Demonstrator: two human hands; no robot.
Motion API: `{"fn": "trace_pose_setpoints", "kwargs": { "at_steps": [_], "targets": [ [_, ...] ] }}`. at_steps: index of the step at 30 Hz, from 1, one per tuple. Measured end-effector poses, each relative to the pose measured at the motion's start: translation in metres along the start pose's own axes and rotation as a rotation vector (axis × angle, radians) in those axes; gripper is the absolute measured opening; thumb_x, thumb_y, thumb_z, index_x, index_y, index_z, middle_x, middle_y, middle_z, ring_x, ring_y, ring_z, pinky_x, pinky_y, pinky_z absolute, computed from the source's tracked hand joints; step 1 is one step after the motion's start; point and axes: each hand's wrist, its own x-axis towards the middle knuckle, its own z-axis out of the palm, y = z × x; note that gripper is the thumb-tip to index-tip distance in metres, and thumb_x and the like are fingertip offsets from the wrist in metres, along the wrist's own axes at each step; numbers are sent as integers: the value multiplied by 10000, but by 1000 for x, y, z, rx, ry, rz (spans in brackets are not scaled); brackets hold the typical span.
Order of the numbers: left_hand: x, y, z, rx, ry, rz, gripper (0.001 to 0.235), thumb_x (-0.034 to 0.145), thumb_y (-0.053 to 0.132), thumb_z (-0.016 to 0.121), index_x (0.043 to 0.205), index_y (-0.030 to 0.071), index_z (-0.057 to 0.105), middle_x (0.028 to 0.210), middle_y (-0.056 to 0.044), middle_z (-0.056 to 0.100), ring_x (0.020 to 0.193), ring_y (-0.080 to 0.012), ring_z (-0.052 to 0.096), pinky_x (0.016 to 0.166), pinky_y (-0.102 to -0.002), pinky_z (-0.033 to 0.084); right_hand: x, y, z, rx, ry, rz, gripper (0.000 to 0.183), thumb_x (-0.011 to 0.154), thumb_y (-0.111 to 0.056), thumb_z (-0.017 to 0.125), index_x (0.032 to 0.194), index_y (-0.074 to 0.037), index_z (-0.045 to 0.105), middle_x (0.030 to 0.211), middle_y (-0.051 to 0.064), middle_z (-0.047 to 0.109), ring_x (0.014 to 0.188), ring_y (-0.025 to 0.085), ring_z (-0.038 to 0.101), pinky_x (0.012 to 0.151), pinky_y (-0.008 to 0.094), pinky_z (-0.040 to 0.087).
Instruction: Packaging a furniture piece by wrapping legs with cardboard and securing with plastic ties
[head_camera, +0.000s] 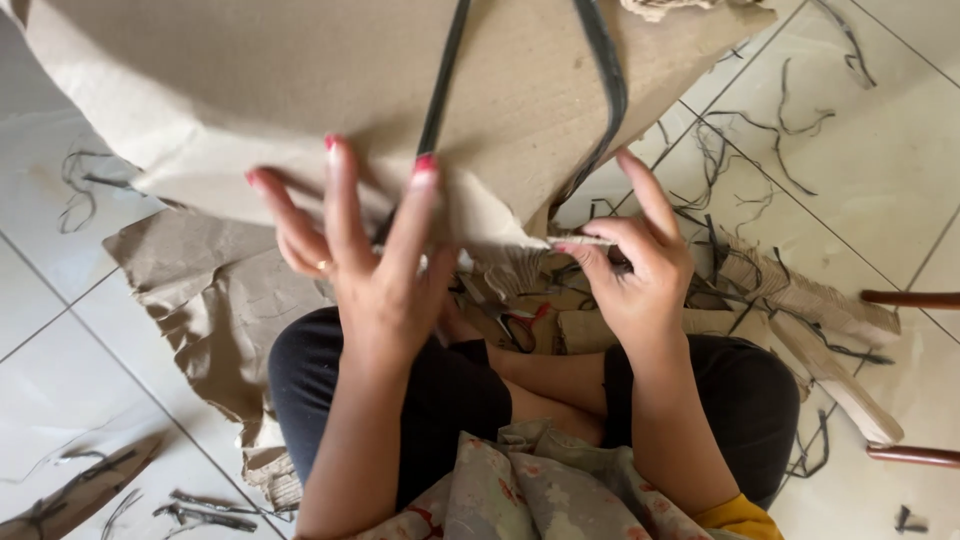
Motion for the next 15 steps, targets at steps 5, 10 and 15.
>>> {"fn": "trace_pose_setpoints", "kwargs": {
  "at_steps": [5,10,15],
  "targets": [
    [10,-14,-12,-154,-152,-11,605,880,222,1007,1393,431,764,1711,26,202,1590,-364,-157,1281,-598,-194,-17,36,36,93,-62,111,261,784,59,833,968,52,648,1145,222,665,779,230,654,606,287,489],
    [19,-27,-16,-220,-189,3,744,795,112,1037,1411,430,765,1725,15,179,1587,-351,-192,1253,-598,-280,-19,29,55,340,-102,228,246,804,139,753,963,14,612,861,91,711,656,136,606,598,233,483],
    [24,-57,9,-282,-26,62,647,854,295,1157,1338,476,766,1730,148,195,1636,-230,-172,1300,-510,-316,-17,44,79,243,-31,3,254,823,128,782,871,-16,577,714,100,702,481,140,562,398,228,376]
  ]
}}
